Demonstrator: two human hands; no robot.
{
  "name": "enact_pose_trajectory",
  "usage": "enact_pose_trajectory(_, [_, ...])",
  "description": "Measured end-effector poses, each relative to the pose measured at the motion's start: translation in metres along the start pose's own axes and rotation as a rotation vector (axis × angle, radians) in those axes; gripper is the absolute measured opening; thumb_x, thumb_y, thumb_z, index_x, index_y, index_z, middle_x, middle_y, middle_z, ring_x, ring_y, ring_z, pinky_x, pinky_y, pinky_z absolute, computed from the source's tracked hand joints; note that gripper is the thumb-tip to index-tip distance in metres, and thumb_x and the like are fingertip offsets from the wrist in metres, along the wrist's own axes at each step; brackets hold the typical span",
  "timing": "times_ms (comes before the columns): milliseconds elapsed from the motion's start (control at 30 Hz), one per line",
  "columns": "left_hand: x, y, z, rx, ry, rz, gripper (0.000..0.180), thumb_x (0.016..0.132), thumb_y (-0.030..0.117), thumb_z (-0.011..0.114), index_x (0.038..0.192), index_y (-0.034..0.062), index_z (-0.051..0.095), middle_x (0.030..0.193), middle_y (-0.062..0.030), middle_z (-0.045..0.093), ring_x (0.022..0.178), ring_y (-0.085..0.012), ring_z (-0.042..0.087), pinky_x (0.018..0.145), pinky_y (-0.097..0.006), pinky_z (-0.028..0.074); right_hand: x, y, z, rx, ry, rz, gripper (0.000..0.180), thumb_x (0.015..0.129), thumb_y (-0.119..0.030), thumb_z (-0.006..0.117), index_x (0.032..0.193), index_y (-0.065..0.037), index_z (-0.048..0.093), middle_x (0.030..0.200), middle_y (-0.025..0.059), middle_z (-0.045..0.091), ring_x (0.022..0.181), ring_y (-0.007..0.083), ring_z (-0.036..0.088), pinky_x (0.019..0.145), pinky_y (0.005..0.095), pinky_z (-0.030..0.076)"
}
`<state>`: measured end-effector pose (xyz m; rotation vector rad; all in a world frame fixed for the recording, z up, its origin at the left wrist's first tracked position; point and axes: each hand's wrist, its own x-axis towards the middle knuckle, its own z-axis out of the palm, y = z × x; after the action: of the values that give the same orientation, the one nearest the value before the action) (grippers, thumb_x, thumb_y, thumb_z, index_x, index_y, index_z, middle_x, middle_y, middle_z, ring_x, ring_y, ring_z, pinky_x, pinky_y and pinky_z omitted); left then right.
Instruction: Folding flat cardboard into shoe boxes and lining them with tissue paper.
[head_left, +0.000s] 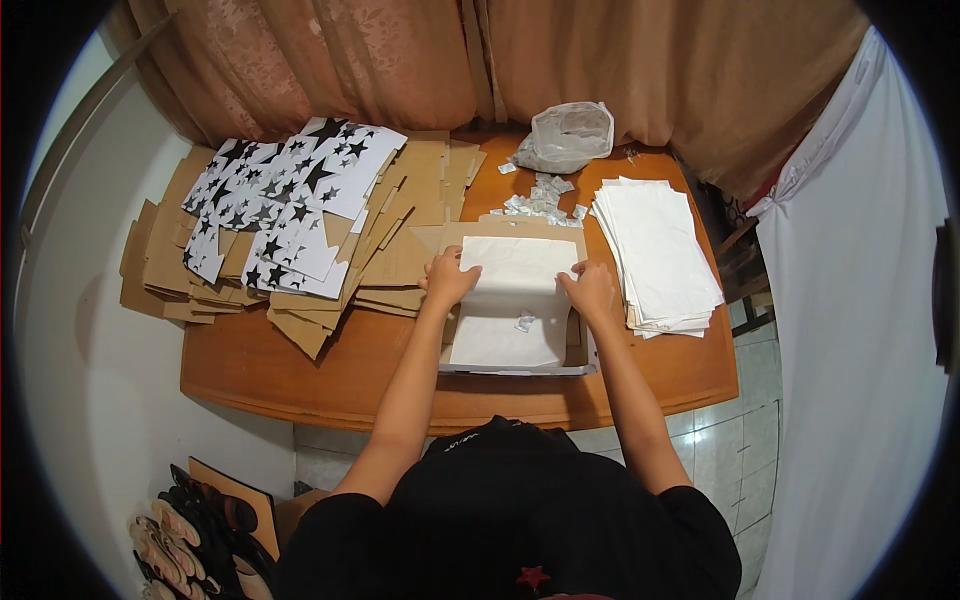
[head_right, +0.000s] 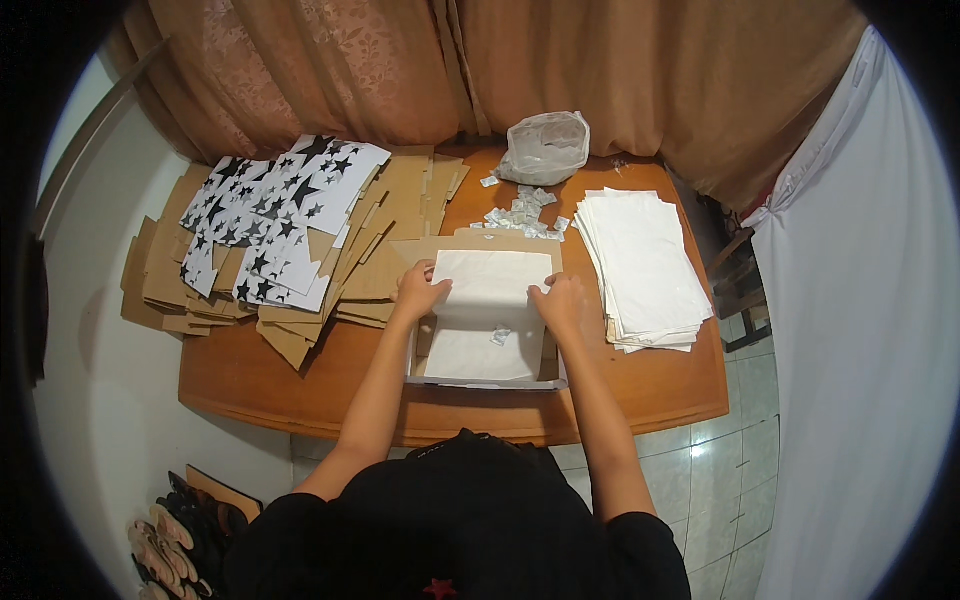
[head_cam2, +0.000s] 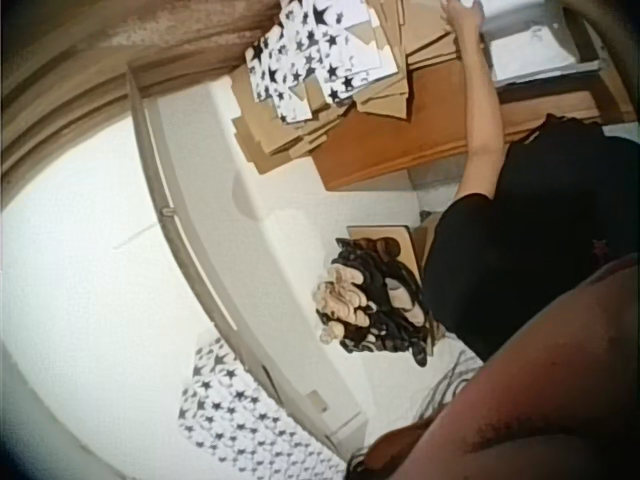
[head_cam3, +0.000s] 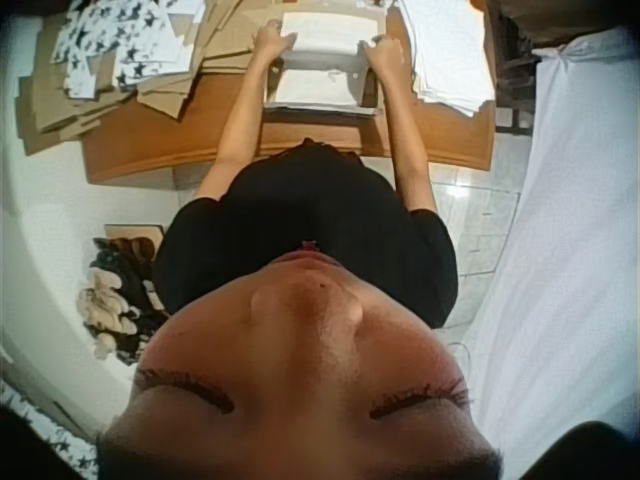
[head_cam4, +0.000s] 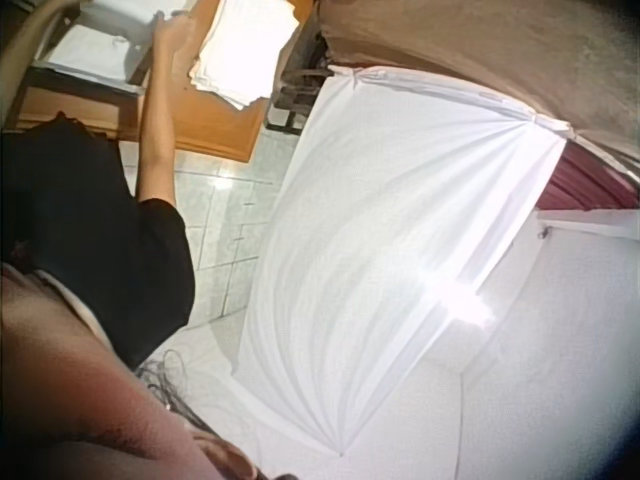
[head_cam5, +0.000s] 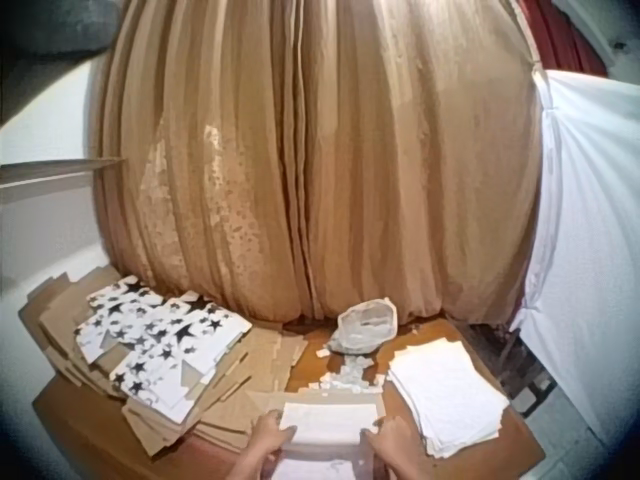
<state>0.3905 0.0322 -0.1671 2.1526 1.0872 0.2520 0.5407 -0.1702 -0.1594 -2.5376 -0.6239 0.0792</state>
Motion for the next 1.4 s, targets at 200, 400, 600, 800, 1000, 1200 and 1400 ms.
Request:
enact_pose_trajectory(200, [0.017,-0.027,0.010,-0.335,-0.056,0.000,0.057,0.057,0.021,0.080,0.108,0.0094,0.057,0.090,-0.0029,0.063,0.087,-0.0179,0.057,0.087,-0.046,0.030,0.002,0.002,0.010,0.181,0.035,0.136,0.054,0.060,-0.026,0.075,0.107,-0.007,0.056,0.095,0.0100,0.062,0.092,0.0263,0.059,0.077,0.0406,0.046])
enact_pose_trajectory(400, [0.003,-0.012,-0.021,-0.589,-0.278,0.154,0.030,0.069,0.002,0.072,0.097,-0.0009,0.061,0.084,-0.0037,0.064,0.078,-0.0111,0.058,0.070,-0.025,0.046,0.010,0.025,0.015,0.302,0.061,0.132,0.058,0.060,-0.016,0.077,0.110,0.000,0.054,0.089,0.0087,0.062,0.079,0.0174,0.060,0.069,0.0288,0.048])
enact_pose_trajectory(600, [-0.002,-0.024,-0.029,-0.714,-0.254,0.212,0.025,0.074,0.001,0.068,0.098,0.0001,0.060,0.086,-0.0051,0.064,0.079,-0.0118,0.059,0.071,-0.025,0.046,0.013,0.035,0.011,0.566,-0.207,-0.025,0.037,0.066,-0.011,0.074,0.099,0.002,0.062,0.080,0.0066,0.064,0.073,0.0134,0.059,0.066,0.0233,0.047])
enact_pose_trajectory(800, [-0.012,-0.029,-0.026,-0.509,0.048,0.421,0.015,0.071,-0.003,0.067,0.085,-0.0003,0.062,0.078,-0.0059,0.062,0.072,-0.0135,0.058,0.065,-0.025,0.047,-0.004,0.018,-0.012,0.255,-0.111,-0.077,0.013,0.067,-0.015,0.072,0.079,-0.009,0.067,0.080,0.0059,0.066,0.078,0.0210,0.061,0.077,0.0354,0.044])
enact_pose_trajectory(1000, [-0.035,-0.031,-0.034,-0.459,0.090,0.533,0.012,0.068,-0.011,0.057,0.074,-0.0013,0.062,0.074,-0.0075,0.059,0.070,-0.0156,0.057,0.065,-0.025,0.046,-0.025,0.029,-0.011,0.192,0.195,-0.525,0.011,0.067,-0.004,0.067,0.066,-0.014,0.064,0.075,-0.0050,0.062,0.081,0.0158,0.055,0.085,0.0351,0.036])
enact_pose_trajectory(1200, [-0.052,-0.034,-0.052,-0.279,-0.190,0.483,0.021,0.069,-0.013,0.050,0.078,0.0002,0.063,0.087,-0.0079,0.059,0.083,-0.0210,0.055,0.071,-0.028,0.045,-0.041,0.034,-0.011,0.134,0.213,-0.724,0.017,0.058,-0.001,0.070,0.058,-0.016,0.061,0.080,-0.0072,0.057,0.079,0.0145,0.053,0.080,0.0356,0.035])
enact_pose_trajectory(1400, [-0.077,-0.001,-0.024,-0.198,-0.091,0.817,0.018,0.077,0.004,0.056,0.090,0.0088,0.067,0.111,-0.0061,0.060,0.114,-0.0278,0.048,0.096,-0.040,0.037,-0.046,0.037,-0.016,0.121,0.072,-0.703,0.019,0.056,0.004,0.067,0.057,-0.015,0.062,0.087,-0.0049,0.057,0.088,0.0179,0.050,0.081,0.0350,0.035])
